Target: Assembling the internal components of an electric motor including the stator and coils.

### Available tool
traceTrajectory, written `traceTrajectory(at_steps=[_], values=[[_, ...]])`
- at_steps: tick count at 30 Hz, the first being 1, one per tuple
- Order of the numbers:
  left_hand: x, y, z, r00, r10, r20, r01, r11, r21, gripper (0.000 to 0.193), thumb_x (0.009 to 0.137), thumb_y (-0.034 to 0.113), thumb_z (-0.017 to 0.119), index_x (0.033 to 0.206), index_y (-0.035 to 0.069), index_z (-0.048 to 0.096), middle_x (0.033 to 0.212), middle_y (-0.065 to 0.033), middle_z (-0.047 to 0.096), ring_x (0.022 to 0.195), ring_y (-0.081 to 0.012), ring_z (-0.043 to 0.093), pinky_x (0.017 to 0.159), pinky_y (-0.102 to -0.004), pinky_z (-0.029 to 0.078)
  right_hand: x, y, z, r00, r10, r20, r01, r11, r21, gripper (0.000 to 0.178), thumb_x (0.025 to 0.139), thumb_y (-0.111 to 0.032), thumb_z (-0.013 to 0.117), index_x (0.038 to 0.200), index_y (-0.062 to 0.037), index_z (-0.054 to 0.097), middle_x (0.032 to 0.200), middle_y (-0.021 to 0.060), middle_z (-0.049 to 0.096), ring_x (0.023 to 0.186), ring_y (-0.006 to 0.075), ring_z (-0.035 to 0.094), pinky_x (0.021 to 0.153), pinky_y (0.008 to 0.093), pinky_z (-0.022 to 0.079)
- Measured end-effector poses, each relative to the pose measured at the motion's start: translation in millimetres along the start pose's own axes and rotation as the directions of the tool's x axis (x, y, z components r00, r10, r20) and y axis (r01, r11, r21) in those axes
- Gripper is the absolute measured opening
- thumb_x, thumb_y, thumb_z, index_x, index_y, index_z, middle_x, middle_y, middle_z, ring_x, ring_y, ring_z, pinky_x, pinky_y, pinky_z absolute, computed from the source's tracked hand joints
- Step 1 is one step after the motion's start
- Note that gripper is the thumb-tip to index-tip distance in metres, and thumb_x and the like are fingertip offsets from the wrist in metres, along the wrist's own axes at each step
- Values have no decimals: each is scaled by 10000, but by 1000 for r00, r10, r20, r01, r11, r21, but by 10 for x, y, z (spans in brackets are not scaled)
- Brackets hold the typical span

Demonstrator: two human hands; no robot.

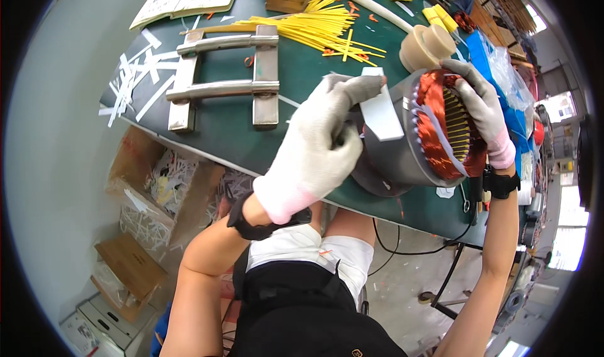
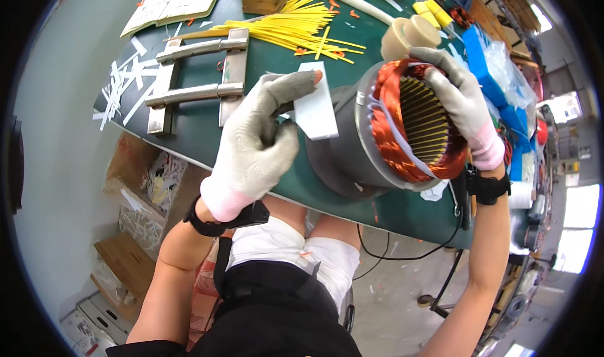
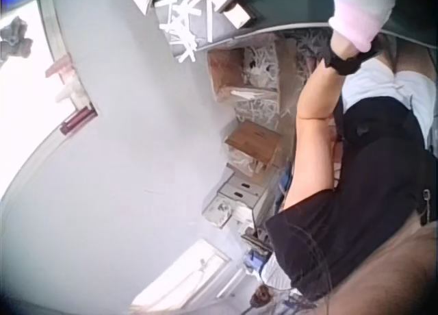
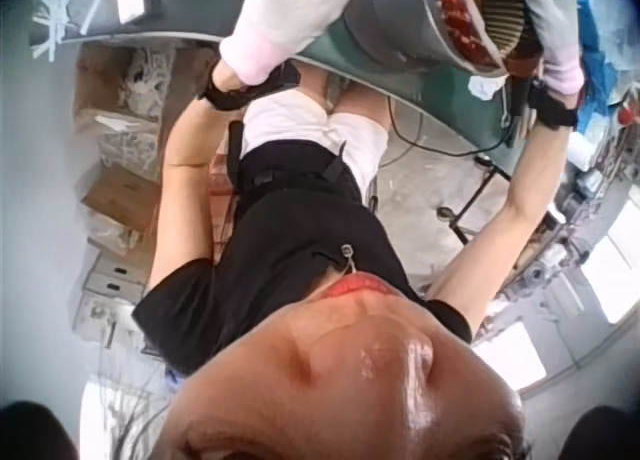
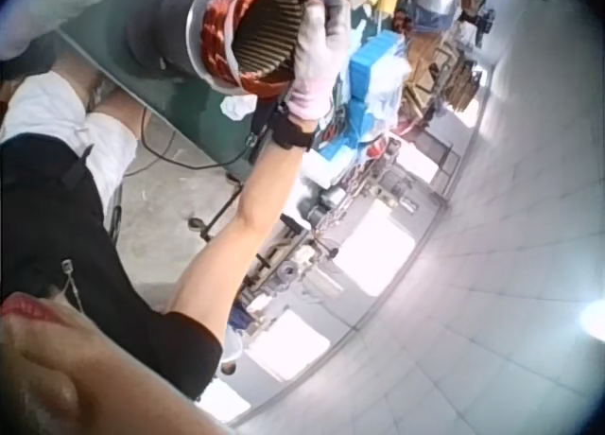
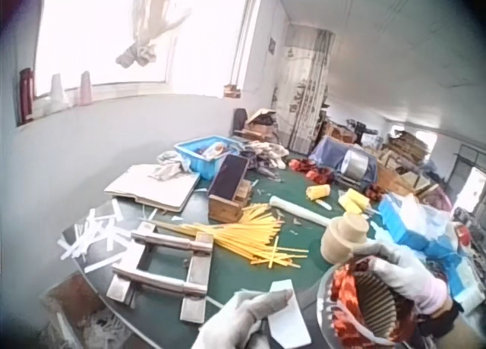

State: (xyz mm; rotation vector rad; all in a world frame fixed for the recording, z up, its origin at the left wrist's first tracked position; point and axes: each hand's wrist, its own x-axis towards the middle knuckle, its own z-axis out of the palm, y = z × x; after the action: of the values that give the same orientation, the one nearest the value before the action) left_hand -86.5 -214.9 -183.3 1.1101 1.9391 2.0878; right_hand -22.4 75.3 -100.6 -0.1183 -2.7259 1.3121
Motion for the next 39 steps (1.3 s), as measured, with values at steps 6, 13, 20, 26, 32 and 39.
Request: traceTrajectory(at_steps=[6, 13, 20, 26, 32, 39], values=[[24, -73, 108, 967, 200, -160, -174, 971, 162, 222, 796, 10, 704, 1017, 38, 710, 973, -123, 632, 901, -281, 630, 796, -352, 516, 147, 49, -9, 996, -43, 76, 36, 995, 92, 391, 1007, -196, 556, 1323, 34, 581, 1266, 92, 633, 1159, 148, 588, 1041, 291, 431], [155, 59, 172, 984, -152, -89, 146, 987, -64, 130, 937, 59, 633, 1031, -30, 635, 843, -81, 644, 754, -145, 617, 719, -294, 518, 110, 66, -5, 999, -32, 28, 30, 998, 57, 400, 995, -204, 577, 1317, 34, 581, 1229, 84, 630, 1125, 140, 589, 1013, 286, 443], [517, 304, 33, 981, -145, 127, 94, 934, 343, 147, 998, 124, 561, 1022, -13, 610, 762, -48, 580, 679, -91, 498, 623, -285, 452, -94, 64, 56, 985, -97, -140, 92, 995, -39, 379, 1040, -276, 521, 1270, 14, 604, 1148, 97, 665, 1100, 164, 606, 994, 294, 446], [818, 426, 83, 952, -231, 202, 154, 929, 337, 117, 994, 81, 550, 996, -24, 602, 734, -47, 584, 639, -109, 561, 628, -279, 474, -77, 122, -84, 951, -248, -184, 215, 959, -183, 499, 1068, -430, 369, 1236, -44, 638, 1176, 142, 681, 1052, 255, 650, 958, 339, 475], [1001, 415, 243, 924, -300, 238, 173, 881, 441, 131, 994, 92, 574, 1020, -27, 621, 767, 3, 574, 646, -49, 494, 599, -230, 435, 58, 248, 44, 980, -137, -145, 116, 983, -143, 569, 1076, -524, 391, 1215, -11, 593, 1103, 89, 636, 1034, 193, 594, 949, 312, 464], [1190, 239, 362, 895, -226, 384, 22, 884, 468, 199, 1041, 173, 513, 1057, 5, 619, 760, 31, 537, 601, -32, 425, 545, -218, 372, -9, 196, 59, 993, -53, -104, 55, 998, 20, 501, 1085, -462, 405, 1120, -11, 619, 989, 68, 630, 914, 166, 601, 864, 319, 484]])
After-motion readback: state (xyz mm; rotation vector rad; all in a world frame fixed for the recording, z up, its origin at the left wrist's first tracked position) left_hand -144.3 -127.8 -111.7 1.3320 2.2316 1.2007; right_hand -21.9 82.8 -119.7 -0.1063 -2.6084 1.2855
